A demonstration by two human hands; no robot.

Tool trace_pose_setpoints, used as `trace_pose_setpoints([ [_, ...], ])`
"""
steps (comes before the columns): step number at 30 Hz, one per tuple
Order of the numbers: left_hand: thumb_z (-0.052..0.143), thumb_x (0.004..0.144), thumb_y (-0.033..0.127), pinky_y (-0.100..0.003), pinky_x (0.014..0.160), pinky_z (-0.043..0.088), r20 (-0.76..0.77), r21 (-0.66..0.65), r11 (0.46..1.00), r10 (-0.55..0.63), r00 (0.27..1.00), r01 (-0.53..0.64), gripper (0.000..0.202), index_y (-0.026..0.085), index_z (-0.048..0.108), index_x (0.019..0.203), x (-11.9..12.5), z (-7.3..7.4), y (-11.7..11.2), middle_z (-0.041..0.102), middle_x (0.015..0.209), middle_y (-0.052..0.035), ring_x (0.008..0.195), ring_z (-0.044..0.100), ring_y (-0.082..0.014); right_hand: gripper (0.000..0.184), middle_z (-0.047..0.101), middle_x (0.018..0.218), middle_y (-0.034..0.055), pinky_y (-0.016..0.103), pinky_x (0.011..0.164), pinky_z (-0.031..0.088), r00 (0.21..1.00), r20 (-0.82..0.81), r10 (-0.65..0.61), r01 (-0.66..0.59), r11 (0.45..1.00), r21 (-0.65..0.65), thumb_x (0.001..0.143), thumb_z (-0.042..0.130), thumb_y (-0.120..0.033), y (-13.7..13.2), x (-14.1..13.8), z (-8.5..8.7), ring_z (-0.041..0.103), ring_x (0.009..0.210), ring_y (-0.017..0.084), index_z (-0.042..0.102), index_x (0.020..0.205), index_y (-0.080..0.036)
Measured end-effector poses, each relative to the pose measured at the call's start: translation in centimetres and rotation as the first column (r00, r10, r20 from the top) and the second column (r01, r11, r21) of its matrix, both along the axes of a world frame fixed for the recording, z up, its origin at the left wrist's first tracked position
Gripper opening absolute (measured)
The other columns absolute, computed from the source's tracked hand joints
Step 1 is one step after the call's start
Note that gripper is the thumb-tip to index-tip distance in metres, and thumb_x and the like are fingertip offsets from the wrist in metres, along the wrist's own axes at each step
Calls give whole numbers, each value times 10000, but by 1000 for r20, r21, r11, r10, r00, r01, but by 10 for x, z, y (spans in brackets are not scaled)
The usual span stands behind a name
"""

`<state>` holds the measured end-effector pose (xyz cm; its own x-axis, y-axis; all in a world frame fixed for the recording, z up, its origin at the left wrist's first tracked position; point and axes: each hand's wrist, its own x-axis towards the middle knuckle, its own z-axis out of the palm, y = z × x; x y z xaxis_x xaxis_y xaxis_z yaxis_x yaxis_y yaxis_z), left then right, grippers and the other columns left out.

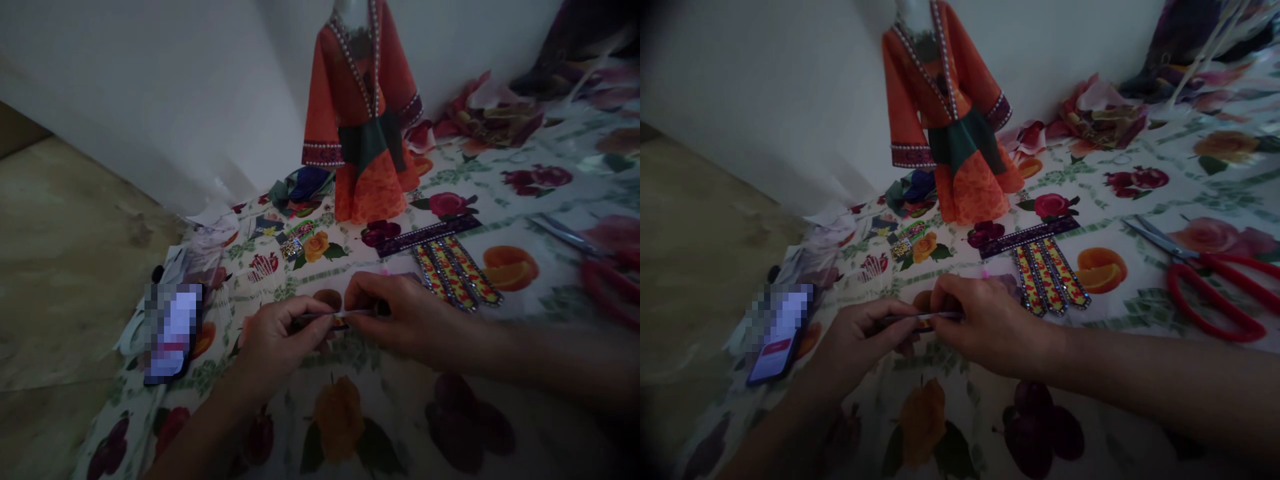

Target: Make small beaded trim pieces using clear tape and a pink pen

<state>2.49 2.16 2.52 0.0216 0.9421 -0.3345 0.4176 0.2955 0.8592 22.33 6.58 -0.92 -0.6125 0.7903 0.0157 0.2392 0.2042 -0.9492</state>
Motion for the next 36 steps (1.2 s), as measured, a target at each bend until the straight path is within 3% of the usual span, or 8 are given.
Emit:
trace_pose_setpoints([
  [17, 681, 806, 267, -199, 566, 516, 37, 27, 999, -43, 998, 42, 100, 174, 707, 785, -3, -4, 1, 661, 697, 14, 575, 638, -109, 49, 597, 707, -59, 215, 558, 376, 999, -28, 18, -18, 1000, 9, 845, 615, -178, -2, 2, -2, 525, 639, 92, 582, 855, -213],
  [23, 614, 880, 325, -200, 604, 461, 0, -23, 986, -163, 987, 163, 216, 172, 721, 772, -10, -6, 4, 644, 694, 3, 656, 589, -118, 75, 599, 707, -70, 203, 568, 379, 1000, -22, 22, -21, 1000, 22, 824, 605, -141, -2, 1, -4, 535, 645, 82, 582, 841, -210],
  [28, 686, 840, 318, -208, 619, 443, 5, -49, 982, -185, 983, 185, 154, 180, 740, 884, -10, -9, 2, 684, 791, -10, 708, 589, -131, 32, 600, 706, -66, 201, 575, 383, 998, -45, 33, -31, 998, 48, 841, 614, -180, -3, 2, -3, 533, 636, 78, 591, 839, -203],
  [36, 732, 792, 309, -210, 578, 430, -12, -27, 987, -156, 988, 155, 147, 164, 734, 820, -5, -11, 3, 664, 721, -6, 642, 569, -121, 48, 607, 712, -53, 212, 547, 371, 999, -9, 38, -37, 998, 53, 836, 608, -165, -1, 3, 0, 521, 602, 87, 594, 858, -205],
])
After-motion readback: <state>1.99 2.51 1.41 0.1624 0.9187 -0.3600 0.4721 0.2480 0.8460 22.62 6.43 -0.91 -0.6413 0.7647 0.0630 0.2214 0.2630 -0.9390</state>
